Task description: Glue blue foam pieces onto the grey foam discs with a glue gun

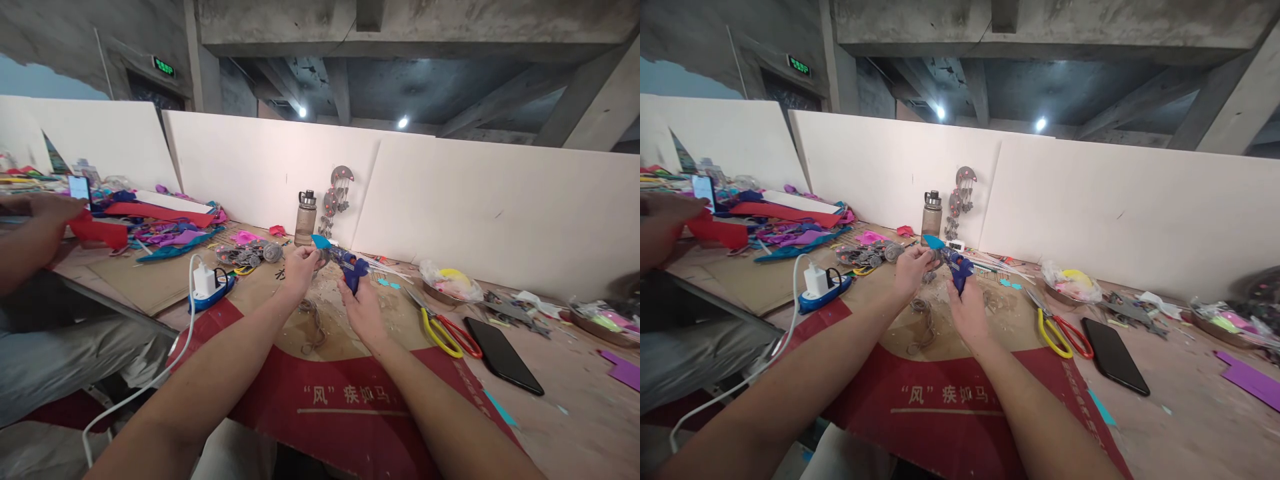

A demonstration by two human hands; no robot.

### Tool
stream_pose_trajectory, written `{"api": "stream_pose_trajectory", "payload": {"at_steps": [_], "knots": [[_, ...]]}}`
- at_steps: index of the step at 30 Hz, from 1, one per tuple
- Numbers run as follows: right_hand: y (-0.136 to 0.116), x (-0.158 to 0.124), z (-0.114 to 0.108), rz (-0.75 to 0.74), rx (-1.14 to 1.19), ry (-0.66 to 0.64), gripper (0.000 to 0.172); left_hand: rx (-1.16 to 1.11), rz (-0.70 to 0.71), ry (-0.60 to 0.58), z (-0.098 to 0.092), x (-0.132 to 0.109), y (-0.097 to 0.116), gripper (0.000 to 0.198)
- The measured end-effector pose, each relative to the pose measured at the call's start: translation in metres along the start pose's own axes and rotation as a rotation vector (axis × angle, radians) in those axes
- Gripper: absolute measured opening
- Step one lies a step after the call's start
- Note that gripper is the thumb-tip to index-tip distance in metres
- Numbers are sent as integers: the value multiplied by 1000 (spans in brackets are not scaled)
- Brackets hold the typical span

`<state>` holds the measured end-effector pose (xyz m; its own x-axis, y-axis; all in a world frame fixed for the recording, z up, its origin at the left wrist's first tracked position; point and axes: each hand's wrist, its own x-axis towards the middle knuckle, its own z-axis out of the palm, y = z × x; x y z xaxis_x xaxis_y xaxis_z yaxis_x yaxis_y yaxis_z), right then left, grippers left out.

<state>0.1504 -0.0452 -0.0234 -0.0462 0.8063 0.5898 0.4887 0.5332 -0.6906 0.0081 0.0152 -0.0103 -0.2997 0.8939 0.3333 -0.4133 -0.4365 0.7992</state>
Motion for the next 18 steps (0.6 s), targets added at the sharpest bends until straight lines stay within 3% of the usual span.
{"api": "stream_pose_trajectory", "payload": {"at_steps": [18], "knots": [[6, 3, 0, 56, 61, 37, 30, 2, 28, -9, -1, 2, -1, 13]]}}
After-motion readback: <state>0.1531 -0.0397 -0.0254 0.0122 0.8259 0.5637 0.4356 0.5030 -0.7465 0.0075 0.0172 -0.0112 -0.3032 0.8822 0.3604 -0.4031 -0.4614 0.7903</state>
